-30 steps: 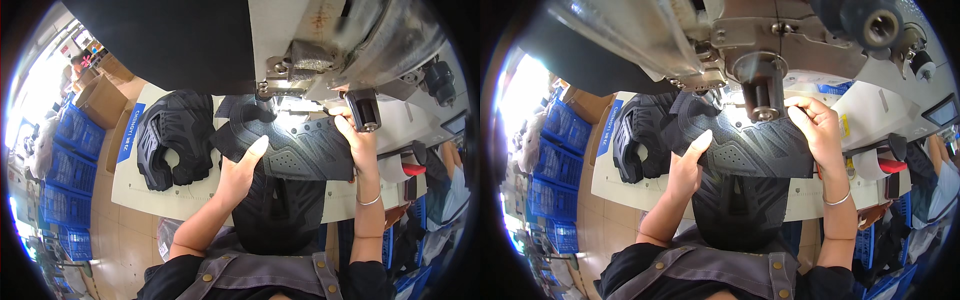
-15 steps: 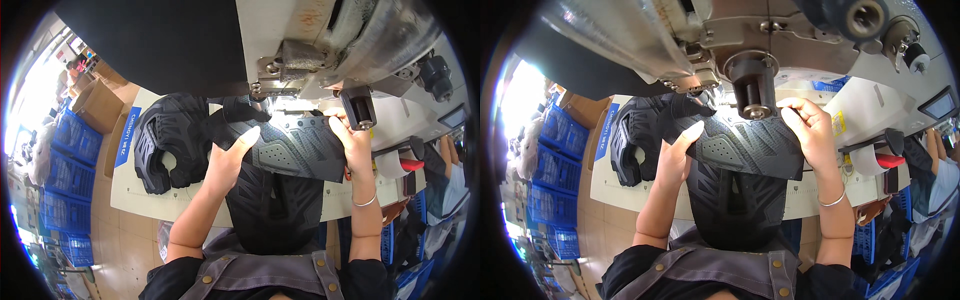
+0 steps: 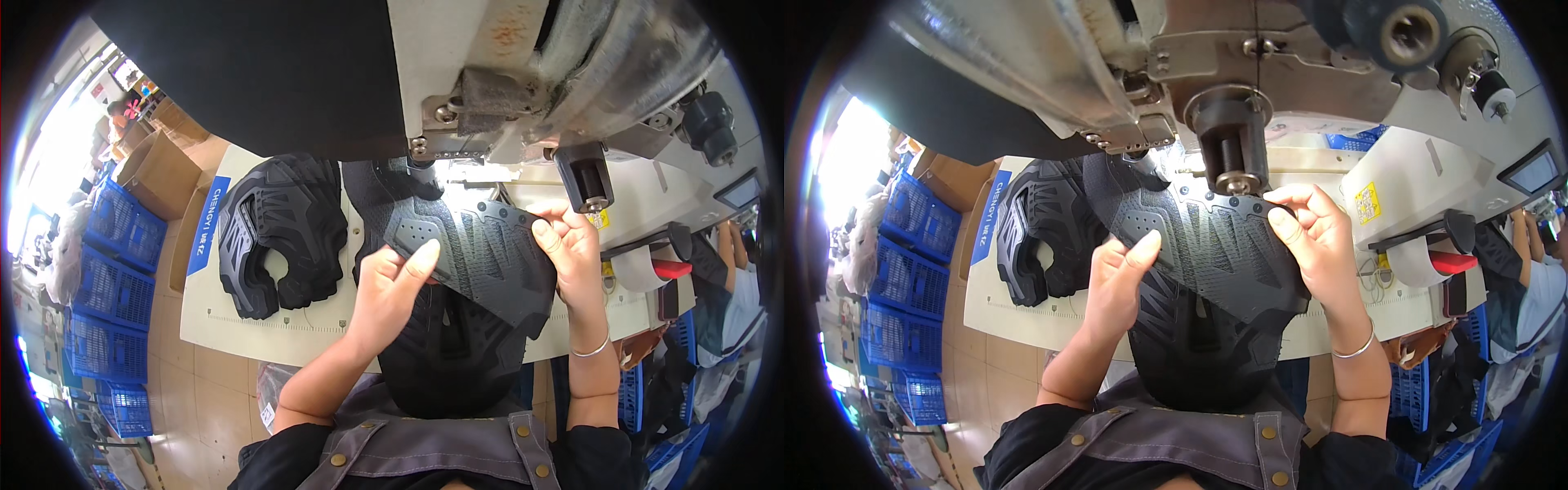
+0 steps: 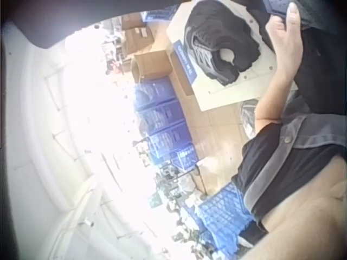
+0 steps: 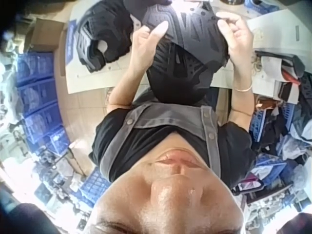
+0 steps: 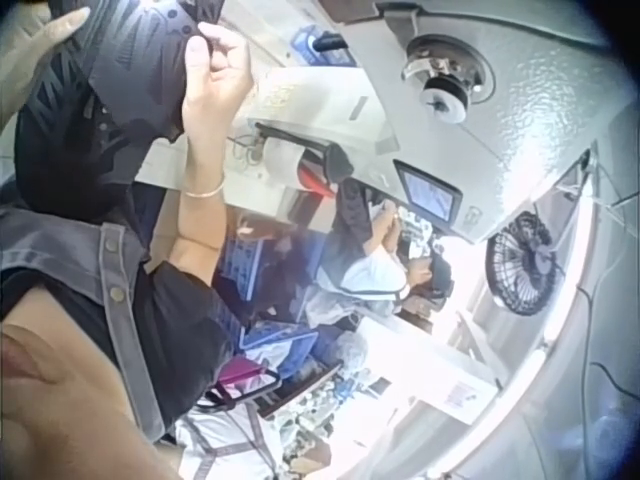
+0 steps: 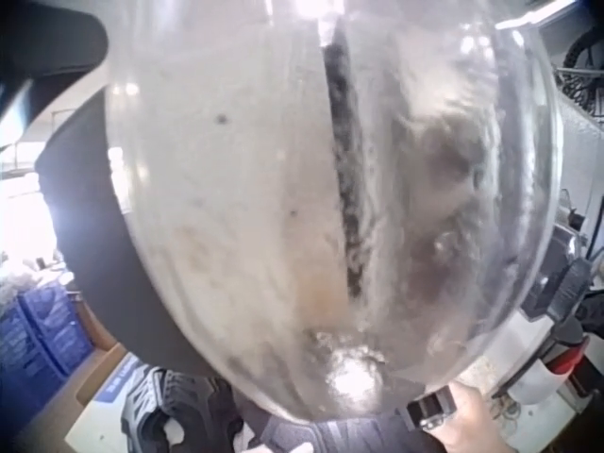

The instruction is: Stitching the components of a black shoe upper using a sewing machine.

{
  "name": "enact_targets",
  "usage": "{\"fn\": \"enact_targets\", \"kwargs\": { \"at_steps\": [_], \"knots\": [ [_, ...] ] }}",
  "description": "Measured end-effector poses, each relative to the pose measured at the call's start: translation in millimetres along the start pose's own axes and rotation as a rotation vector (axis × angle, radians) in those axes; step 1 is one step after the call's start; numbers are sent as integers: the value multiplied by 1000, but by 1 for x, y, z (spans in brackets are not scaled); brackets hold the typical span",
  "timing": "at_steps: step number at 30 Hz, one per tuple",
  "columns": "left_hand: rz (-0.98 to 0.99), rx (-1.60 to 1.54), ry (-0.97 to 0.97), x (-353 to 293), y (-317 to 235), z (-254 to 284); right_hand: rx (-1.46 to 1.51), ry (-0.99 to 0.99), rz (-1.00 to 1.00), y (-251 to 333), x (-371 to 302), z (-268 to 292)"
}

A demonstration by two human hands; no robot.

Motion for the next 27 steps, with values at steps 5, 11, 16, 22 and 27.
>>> {"fn": "enact_targets", "kwargs": {
  "at_steps": [5, 11, 16, 22, 27],
  "knots": [
    [113, -106, 46, -19, 6, -13, -2, -6, -7, -2, -16, -9],
    [106, -20, 19, -30, 6, -12, -99, 133, -20, 6, -40, -24],
    [177, -79, 97, -24, -4, 5, -966, -319, 440, -26, 14, 30],
    [258, -96, 145, -11, -15, 31, -143, 53, -117, -12, 25, 61],
    [263, -69, 109, -11, -14, 42, -83, -94, -178, 12, -27, 35]
  ]
}}
Point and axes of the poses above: each hand's wrist, its own x-axis towards the middle knuckle, its own z-axis out of the back of the hand, y = z × x, the point moved 1 cm from there along x, towards the middle knuckle, and after that the axes turned 3 degrees about x, right-handed, at the moved point
